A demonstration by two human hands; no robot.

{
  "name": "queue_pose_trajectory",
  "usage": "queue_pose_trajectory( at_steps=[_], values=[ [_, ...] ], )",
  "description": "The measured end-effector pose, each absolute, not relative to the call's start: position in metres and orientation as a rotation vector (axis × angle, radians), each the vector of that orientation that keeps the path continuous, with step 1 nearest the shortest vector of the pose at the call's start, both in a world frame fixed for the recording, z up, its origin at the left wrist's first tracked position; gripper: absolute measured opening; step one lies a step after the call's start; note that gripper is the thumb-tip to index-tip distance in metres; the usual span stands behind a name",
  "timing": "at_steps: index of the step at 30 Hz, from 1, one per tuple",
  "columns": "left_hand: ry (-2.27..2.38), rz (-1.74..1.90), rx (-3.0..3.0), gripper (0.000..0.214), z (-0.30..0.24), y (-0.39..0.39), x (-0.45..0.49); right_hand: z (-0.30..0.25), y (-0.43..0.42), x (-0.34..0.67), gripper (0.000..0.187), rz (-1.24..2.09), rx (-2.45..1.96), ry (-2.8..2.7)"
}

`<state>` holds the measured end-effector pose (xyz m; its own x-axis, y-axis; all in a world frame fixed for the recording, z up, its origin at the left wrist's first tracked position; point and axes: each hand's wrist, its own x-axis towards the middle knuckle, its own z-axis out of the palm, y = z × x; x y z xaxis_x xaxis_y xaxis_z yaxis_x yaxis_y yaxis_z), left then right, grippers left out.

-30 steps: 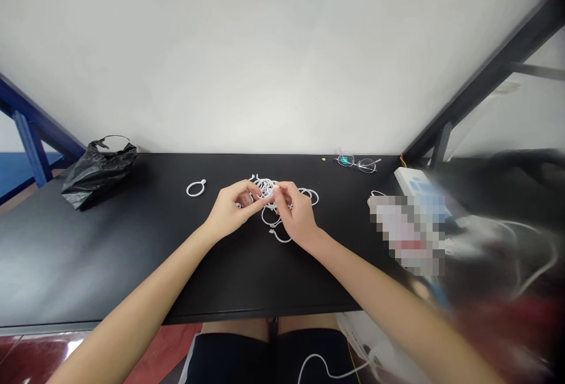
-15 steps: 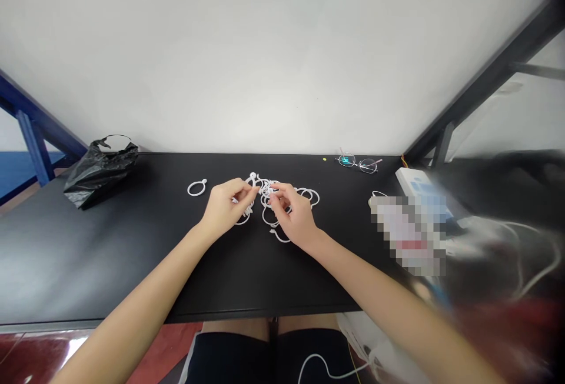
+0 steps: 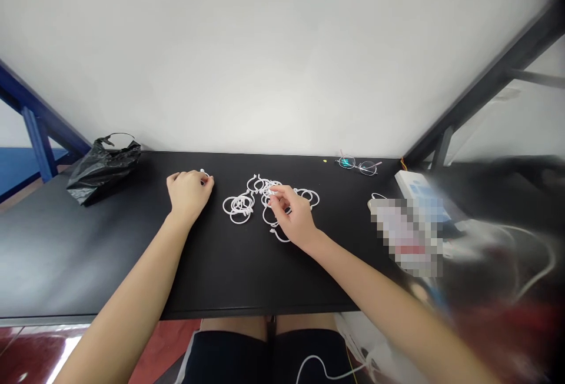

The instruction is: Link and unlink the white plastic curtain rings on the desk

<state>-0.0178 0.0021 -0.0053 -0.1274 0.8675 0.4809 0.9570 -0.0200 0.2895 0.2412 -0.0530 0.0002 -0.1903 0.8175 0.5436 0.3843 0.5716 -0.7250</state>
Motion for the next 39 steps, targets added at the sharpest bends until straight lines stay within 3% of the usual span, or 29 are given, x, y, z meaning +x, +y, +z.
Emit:
queue_pose_trajectory(
  at_steps=[11,18,29,39],
  values=[
    [-2.189,-0.602,-1.961,0.020,0.002,0.000,-0.012,0.000,-0.052,0.241,0.016,0.494,-0.948,-1.811],
    [-2.206,-0.632,-1.997,0.033,-0.001,0.001,-0.012,-0.001,-0.052,0.241,0.014,0.476,-0.928,-1.813],
    [-2.159,-0.622,-1.980,0.024,-0.007,0.003,-0.016,0.001,-0.052,0.241,0.015,0.486,-0.925,-1.835],
    [-2.123,-0.593,-1.986,0.028,-0.007,0.004,-0.015,0.001,-0.053,0.240,0.015,0.481,-0.913,-1.845]
  ],
)
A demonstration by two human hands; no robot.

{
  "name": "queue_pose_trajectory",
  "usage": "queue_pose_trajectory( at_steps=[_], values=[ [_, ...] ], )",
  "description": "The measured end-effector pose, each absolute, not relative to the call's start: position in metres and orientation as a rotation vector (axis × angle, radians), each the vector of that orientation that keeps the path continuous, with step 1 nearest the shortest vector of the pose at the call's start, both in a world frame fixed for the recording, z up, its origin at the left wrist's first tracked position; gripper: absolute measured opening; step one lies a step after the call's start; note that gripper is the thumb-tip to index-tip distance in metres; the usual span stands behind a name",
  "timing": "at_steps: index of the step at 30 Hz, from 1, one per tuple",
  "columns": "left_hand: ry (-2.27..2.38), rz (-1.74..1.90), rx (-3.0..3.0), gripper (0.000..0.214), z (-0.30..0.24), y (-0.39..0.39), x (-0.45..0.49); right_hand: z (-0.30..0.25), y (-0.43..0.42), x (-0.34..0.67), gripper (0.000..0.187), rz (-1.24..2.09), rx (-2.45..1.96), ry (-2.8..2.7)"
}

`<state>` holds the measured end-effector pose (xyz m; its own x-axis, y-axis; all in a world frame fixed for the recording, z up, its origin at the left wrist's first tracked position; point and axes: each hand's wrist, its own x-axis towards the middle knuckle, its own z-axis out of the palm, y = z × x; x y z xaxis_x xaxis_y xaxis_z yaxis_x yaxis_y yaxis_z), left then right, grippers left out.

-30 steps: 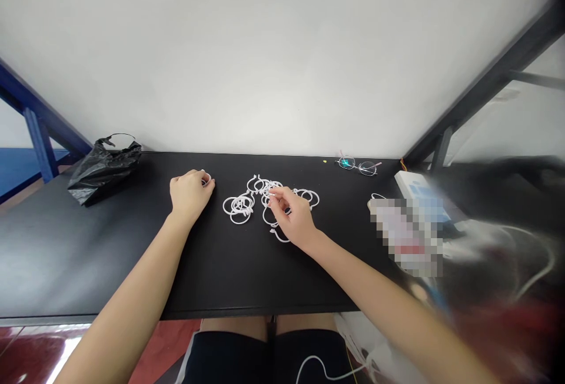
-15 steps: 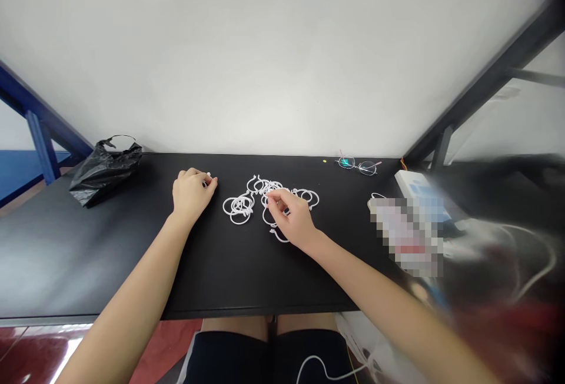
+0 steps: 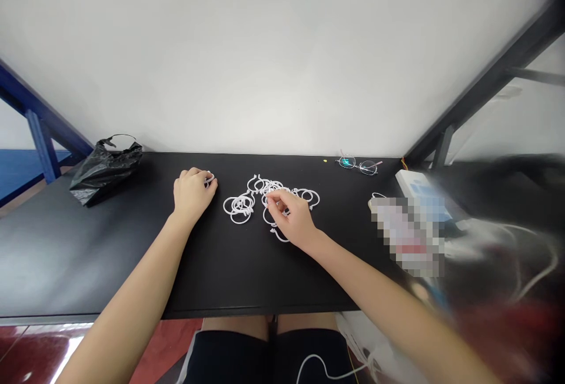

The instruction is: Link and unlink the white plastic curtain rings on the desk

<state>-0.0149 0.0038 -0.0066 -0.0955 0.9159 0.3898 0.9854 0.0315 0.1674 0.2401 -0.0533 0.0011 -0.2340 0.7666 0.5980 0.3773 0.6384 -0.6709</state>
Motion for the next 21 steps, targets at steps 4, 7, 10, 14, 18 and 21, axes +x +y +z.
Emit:
queue_pose_trajectory(
  at_steps=[4,7,10,14,18,21],
  values=[
    [-2.108,-0.657,-1.982,0.025,-0.005,0.003,-0.014,0.001,-0.053,0.240,0.015,0.464,-0.904,-1.843],
    [-2.049,-0.837,-2.017,0.022,-0.004,0.003,-0.010,0.001,-0.053,0.240,0.014,0.456,-0.891,-1.842],
    [-1.971,-1.145,-2.104,0.024,-0.005,0.002,0.001,0.001,-0.053,0.239,0.014,0.452,-0.881,-1.841],
    [-1.954,-1.341,-2.315,0.028,-0.009,-0.002,0.021,0.001,-0.053,0.239,0.013,0.439,-0.872,-1.836],
    [-1.926,-1.294,-2.478,0.026,-0.013,-0.007,0.032,0.001,-0.053,0.240,0.014,0.428,-0.873,-1.845],
    [-1.881,-1.237,-2.553,0.022,-0.014,-0.008,0.032,0.001,-0.053,0.240,0.015,0.424,-0.889,-1.861]
  ],
)
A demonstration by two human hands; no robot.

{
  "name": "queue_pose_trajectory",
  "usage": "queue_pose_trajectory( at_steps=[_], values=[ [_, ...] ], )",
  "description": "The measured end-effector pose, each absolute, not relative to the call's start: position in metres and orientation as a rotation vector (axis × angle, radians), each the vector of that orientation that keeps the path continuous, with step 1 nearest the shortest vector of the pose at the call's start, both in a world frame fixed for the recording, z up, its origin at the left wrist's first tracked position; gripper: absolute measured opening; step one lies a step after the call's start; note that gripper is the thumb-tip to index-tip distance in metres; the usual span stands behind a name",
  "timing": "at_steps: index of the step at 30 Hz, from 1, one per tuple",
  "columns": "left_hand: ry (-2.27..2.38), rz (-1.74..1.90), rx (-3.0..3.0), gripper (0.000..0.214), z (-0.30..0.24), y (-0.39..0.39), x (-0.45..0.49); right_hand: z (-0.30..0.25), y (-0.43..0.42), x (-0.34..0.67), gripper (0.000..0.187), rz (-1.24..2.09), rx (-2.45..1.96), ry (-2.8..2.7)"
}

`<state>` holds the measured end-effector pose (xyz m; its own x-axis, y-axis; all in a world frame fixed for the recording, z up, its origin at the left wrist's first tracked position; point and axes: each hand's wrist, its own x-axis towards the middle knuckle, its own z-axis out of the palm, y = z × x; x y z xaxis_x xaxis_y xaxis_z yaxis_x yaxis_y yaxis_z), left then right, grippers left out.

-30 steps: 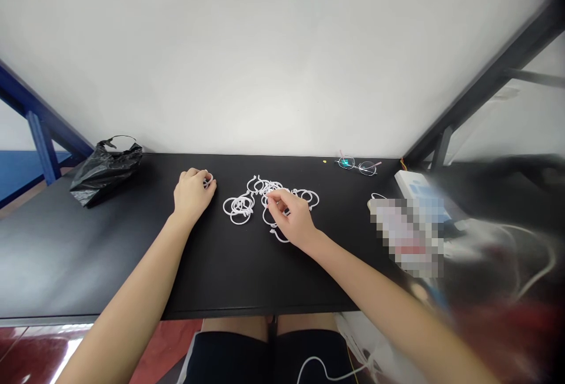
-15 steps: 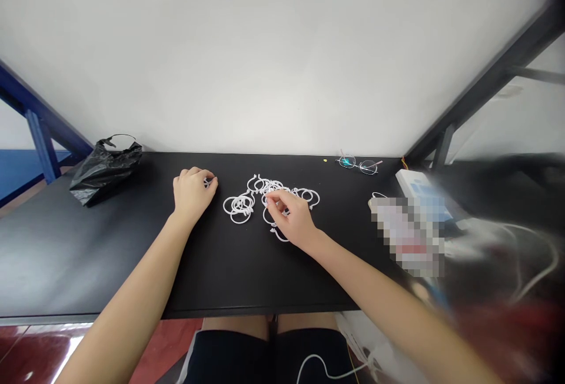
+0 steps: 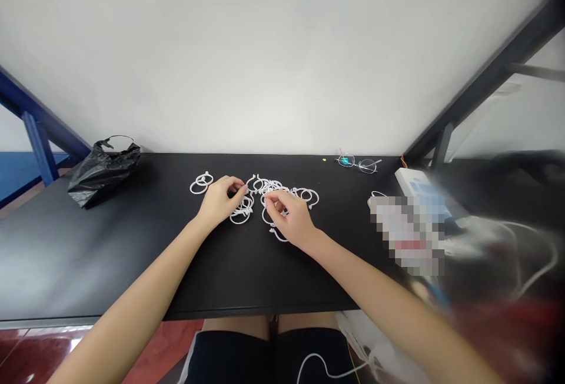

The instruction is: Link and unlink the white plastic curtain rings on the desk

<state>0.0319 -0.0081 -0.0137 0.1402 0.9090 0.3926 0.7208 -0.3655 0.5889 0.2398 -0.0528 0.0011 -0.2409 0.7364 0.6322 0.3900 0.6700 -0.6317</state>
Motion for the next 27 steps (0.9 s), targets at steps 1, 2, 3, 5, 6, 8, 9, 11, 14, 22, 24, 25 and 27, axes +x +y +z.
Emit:
queue_pose_trajectory(
  at_steps=[1,2,3,5,6,8,9,11,14,22,24,25,27],
  values=[
    [1.579,1.036,2.168,0.022,-0.0137,-0.0082,0.0316,0.0010,-0.0529,0.2398,0.015,0.425,-0.896,-1.864],
    [1.570,1.027,2.172,0.022,-0.0135,-0.0083,0.0315,0.0010,-0.0530,0.2398,0.015,0.425,-0.903,-1.866],
    [1.565,1.019,2.171,0.022,-0.0131,-0.0085,0.0317,0.0009,-0.0530,0.2398,0.015,0.427,-0.907,-1.867],
    [1.560,1.002,2.158,0.022,-0.0118,-0.0095,0.0329,0.0009,-0.0530,0.2398,0.016,0.432,-0.908,-1.869],
    [1.561,0.993,2.149,0.023,-0.0109,-0.0102,0.0338,0.0009,-0.0528,0.2398,0.016,0.436,-0.905,-1.870],
    [1.562,0.973,2.136,0.025,-0.0089,-0.0118,0.0357,0.0009,-0.0525,0.2398,0.015,0.432,-0.898,-1.870],
    [1.560,0.963,2.137,0.027,-0.0080,-0.0126,0.0365,0.0009,-0.0523,0.2398,0.015,0.425,-0.894,-1.869],
    [1.553,0.949,2.150,0.029,-0.0064,-0.0138,0.0378,0.0006,-0.0520,0.2397,0.014,0.406,-0.885,-1.866],
    [1.556,0.940,2.165,0.034,-0.0055,-0.0145,0.0384,0.0004,-0.0518,0.2394,0.014,0.405,-0.880,-1.868],
    [1.579,0.937,2.148,0.039,-0.0057,-0.0150,0.0380,0.0005,-0.0520,0.2391,0.015,0.421,-0.912,-1.874],
    [1.589,0.937,2.156,0.039,-0.0060,-0.0149,0.0378,0.0005,-0.0521,0.2391,0.014,0.416,-0.904,-1.870],
    [1.593,0.941,2.160,0.038,-0.0063,-0.0148,0.0377,0.0006,-0.0522,0.2391,0.014,0.413,-0.900,-1.868],
    [1.597,0.951,2.157,0.038,-0.0074,-0.0147,0.0377,0.0006,-0.0522,0.2390,0.014,0.410,-0.899,-1.866]
  ],
)
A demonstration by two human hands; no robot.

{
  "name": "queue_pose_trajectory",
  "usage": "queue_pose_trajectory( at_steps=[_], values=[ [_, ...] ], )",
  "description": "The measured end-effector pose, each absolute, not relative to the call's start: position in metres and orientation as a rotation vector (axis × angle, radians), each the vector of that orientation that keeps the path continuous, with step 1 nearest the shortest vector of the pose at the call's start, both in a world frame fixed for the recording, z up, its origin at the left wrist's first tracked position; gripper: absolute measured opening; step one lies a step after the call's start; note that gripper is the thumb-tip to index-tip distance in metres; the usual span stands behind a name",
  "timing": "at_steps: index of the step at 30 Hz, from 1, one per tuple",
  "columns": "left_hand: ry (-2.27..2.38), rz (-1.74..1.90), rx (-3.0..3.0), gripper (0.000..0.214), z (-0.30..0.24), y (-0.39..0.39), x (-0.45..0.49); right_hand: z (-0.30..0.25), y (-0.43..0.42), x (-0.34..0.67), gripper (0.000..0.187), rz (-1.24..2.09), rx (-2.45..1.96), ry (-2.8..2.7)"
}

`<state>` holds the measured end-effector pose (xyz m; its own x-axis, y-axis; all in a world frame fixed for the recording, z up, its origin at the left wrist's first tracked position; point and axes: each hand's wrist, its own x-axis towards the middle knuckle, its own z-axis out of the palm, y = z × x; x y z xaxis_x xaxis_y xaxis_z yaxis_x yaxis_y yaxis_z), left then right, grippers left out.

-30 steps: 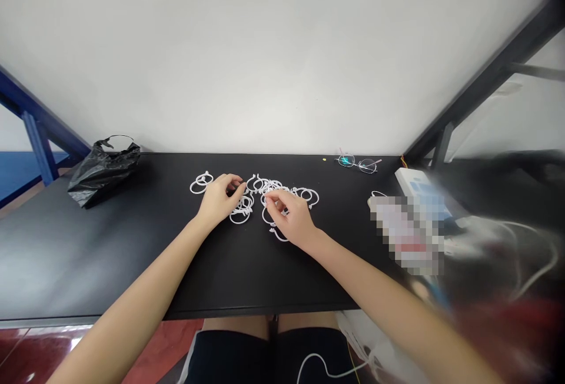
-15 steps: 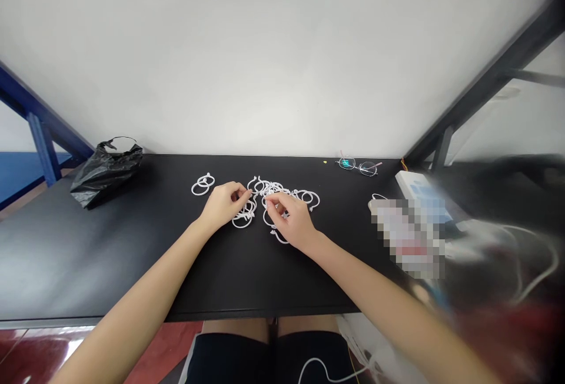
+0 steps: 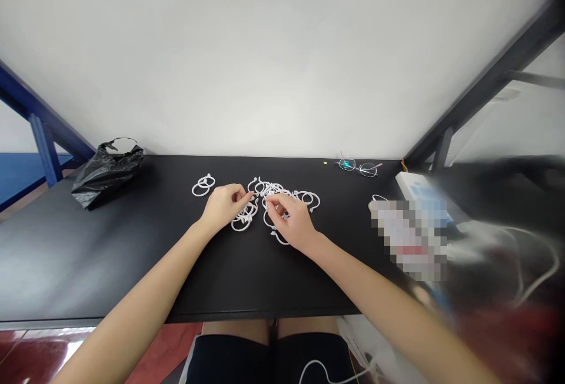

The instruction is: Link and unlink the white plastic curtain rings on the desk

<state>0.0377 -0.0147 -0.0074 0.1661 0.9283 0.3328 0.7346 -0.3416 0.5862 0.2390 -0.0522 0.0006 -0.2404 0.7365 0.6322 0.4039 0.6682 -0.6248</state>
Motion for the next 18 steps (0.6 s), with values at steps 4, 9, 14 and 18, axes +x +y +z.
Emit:
queue_pose_trajectory(
  at_steps=[4,9,14,18],
  values=[
    [1.604,0.978,2.114,0.038,-0.0087,-0.0153,0.0384,0.0009,-0.0522,0.2391,0.015,0.405,-0.912,-1.872],
    [1.575,1.013,1.975,0.036,-0.0059,-0.0160,0.0401,0.0019,-0.0524,0.2392,0.015,0.408,-0.895,-1.865],
    [1.528,1.068,1.821,0.038,-0.0051,-0.0131,0.0396,0.0021,-0.0519,0.2392,0.016,0.420,-0.908,-1.877],
    [1.461,1.126,1.743,0.042,-0.0068,-0.0100,0.0386,0.0009,-0.0516,0.2391,0.016,0.431,-0.909,-1.869]
  ],
)
